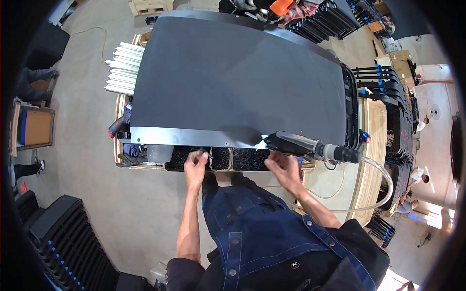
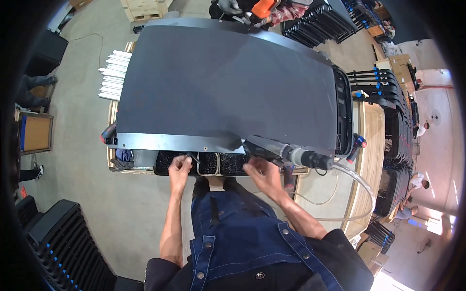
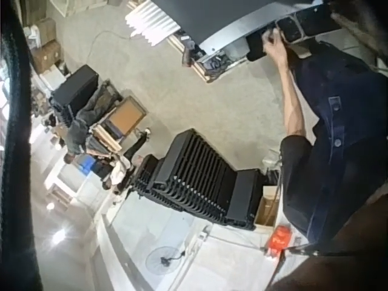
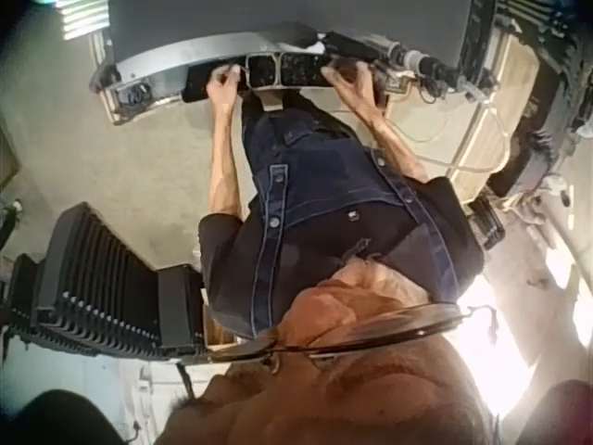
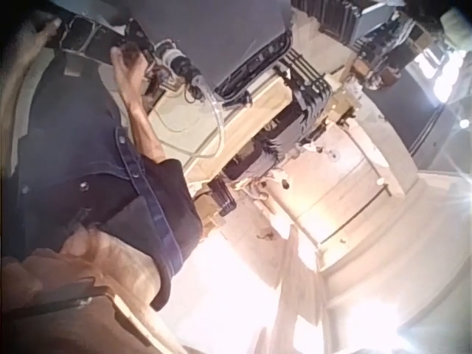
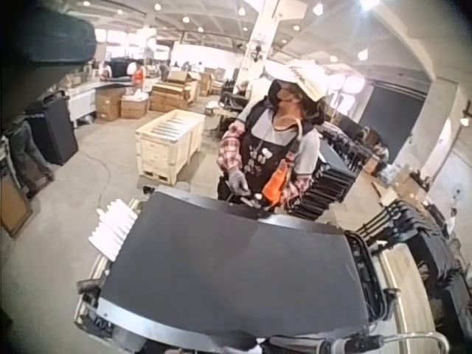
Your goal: Assembling the console and motor cover components of a treadmill unit on a production line.
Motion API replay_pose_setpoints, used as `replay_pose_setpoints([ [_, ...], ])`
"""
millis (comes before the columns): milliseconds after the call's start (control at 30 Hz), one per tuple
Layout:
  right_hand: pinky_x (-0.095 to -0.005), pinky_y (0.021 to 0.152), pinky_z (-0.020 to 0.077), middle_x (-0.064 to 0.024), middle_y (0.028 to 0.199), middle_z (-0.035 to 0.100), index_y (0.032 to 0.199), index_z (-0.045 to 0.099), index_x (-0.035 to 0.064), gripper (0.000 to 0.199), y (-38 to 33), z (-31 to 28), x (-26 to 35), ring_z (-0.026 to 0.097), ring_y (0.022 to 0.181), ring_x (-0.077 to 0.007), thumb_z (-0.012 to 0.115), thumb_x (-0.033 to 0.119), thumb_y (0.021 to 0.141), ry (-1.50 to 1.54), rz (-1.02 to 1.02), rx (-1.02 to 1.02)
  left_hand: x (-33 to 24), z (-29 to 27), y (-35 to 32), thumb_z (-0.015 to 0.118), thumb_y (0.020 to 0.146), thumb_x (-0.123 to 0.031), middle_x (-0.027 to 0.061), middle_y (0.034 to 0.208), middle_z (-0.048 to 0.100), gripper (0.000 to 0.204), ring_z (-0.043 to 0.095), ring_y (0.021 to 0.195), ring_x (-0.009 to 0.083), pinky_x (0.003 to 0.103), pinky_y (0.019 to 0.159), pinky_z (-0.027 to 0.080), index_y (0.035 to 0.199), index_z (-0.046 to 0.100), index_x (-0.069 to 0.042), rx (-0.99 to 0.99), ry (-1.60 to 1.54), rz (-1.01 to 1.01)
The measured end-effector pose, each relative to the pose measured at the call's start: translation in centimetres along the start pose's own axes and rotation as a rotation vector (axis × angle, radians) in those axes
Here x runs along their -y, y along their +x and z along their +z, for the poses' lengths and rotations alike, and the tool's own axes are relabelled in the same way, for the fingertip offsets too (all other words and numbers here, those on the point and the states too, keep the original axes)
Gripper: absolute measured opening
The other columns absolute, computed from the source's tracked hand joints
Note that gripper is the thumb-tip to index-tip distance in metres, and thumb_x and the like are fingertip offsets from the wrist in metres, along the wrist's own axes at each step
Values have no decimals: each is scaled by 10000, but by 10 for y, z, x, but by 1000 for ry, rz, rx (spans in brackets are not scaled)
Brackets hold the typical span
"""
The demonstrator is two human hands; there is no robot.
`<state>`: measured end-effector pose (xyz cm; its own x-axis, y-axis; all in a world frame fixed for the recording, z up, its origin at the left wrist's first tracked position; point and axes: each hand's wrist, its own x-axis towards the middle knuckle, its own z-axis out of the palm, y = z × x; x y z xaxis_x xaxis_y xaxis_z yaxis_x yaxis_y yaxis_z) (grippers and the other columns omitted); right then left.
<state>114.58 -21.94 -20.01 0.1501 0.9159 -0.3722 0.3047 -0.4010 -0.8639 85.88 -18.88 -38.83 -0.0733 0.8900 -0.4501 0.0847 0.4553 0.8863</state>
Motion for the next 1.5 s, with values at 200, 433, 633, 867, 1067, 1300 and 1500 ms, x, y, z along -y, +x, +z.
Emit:
replay_pose_setpoints([
  [200, -354, 779, 537, -95, 904, 713, 1083, 684, 41, 237, 37, 72, -132, 683, 816, -205, 679, 198, 906, -269, 168, 288, 35, 17, 33, 650, 886, -75, 197, 1079, 654, 234, 627, 1013, 381, 467, 826, 513, 1106, 648, 5, -76, 776, 434],
  [433, -451, 838, 531, -189, 1029, 699, 1183, 641, 69, 290, 96, 154, -186, 683, 969, -376, 523, 194, 950, -1099, -150, 478, 84, 4, 77, 598, 683, 113, 214, 907, 660, 334, 631, 877, 433, 529, 703, 503, 972, 684, -30, 74, 876, 695],
  [633, -497, 1028, 430, -217, 1275, 600, 1219, 630, 24, 348, 105, 183, -192, 568, 1207, -378, 488, 178, 941, -936, -302, 312, 63, -21, 53, 614, 735, 65, 199, 1074, 649, 475, 635, 1002, 412, 525, 775, 548, 1182, 646, -92, 299, 1102, 316],
  [867, -500, 771, 551, -194, 865, 709, 958, 706, 32, 182, 104, 170, -191, 707, 872, -369, 571, 130, 884, -1069, -332, 426, -59, -24, -29, 527, 839, 69, 226, 1104, 540, 559, 611, 982, 459, 516, 778, 534, 1355, 531, -145, 292, 475, 276],
  [1067, -512, 742, 555, -194, 865, 718, 941, 730, 91, 134, 110, 153, -185, 696, 832, -405, 661, 158, 848, -709, -231, 421, -52, 6, -105, 525, 1018, -167, 54, 907, 516, 264, 581, 723, 157, 310, 656, 489, 1219, 551, 2, 275, -180, -73],
  [1300, -265, 727, 565, -46, 916, 730, 1163, 708, 27, 255, 39, 68, -78, 679, 784, -105, 690, 159, 946, 364, 264, 546, -81, 50, -163, 501, 1056, -418, 31, 762, 544, 419, 502, 596, 83, 241, 522, 404, 990, 587, -14, 127, -186, 16],
  [1500, -267, 717, 569, -75, 938, 693, 1174, 666, -19, 263, -18, -13, -14, 677, 812, -135, 680, 138, 963, 774, 101, 657, -115, 95, -192, 588, 1028, -284, 11, 791, 535, 272, 498, 640, 82, 242, 567, 423, 1047, 559, -15, 59, -197, 202],
])
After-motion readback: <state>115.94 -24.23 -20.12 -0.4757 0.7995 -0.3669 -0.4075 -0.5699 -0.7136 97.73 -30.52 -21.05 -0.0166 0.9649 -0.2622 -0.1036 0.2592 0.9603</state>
